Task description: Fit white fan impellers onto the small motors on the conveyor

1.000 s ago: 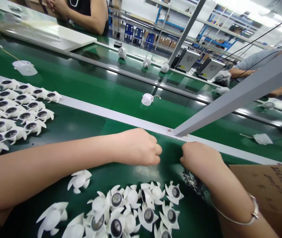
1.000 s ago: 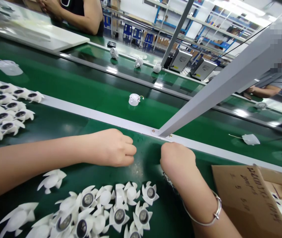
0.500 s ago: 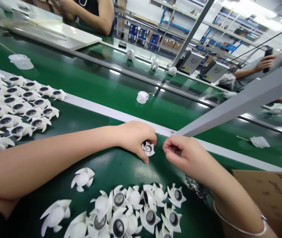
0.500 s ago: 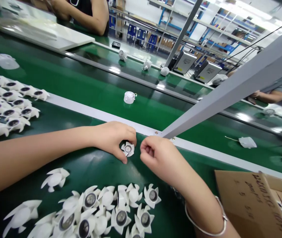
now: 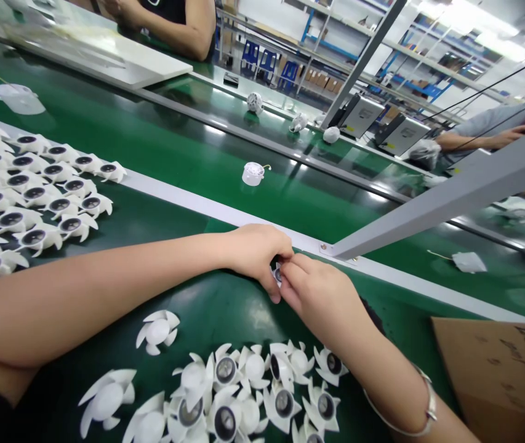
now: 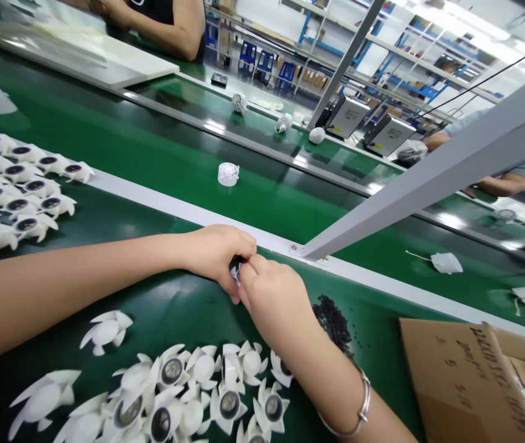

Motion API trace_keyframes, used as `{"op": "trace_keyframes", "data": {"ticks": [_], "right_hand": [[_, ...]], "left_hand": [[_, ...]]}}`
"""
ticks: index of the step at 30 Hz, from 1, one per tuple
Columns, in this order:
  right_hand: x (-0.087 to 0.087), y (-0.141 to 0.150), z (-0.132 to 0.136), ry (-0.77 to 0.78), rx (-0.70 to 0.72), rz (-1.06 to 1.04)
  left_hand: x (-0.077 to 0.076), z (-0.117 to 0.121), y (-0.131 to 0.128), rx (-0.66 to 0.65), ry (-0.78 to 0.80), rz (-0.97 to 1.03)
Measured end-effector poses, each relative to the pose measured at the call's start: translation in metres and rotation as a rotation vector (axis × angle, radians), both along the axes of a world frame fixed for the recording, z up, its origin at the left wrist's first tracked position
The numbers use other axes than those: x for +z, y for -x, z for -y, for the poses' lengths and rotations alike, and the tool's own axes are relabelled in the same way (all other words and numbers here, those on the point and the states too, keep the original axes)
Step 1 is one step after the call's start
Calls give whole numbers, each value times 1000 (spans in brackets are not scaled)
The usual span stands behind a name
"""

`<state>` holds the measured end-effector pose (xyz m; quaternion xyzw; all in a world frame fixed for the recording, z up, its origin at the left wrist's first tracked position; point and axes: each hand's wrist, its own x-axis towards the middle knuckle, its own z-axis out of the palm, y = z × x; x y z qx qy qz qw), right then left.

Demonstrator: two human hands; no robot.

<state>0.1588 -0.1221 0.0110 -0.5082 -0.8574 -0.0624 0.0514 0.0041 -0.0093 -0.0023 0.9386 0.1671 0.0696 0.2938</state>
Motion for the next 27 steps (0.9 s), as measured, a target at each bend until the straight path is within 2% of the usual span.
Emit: {"op": "trace_keyframes", "data": {"ticks": [7,9,11,13,15,18,20,22,25,27], "right_hand": [[2,20,21,-164,102,240],[6,19,24,-131,89,231],[17,7,23,-27,25,181],[32,-18,18,69,-161,129],[48,-54,10,105,-436,108],[55,-114,-10,187,-788,92],[45,-148,-25,273,-955,50],[27,-172,-37,266,-1071,25],[1,-191,-48,199,-1182,-9],[-10,-196,-49,160,-1239,-38]], "left_hand": [[0,1,2,18,48,7],[0,1,2,17,61,1],[0,0,2,8,66,1],[-1,-1,1,2,67,12],[-2,-2,1,-2,70,25],[-3,-2,1,-9,74,35],[-3,-2,1,-10,76,37],[-3,-2,1,-8,76,33],[-3,-2,1,-7,77,28],[-4,-2,1,-8,81,33]]}}
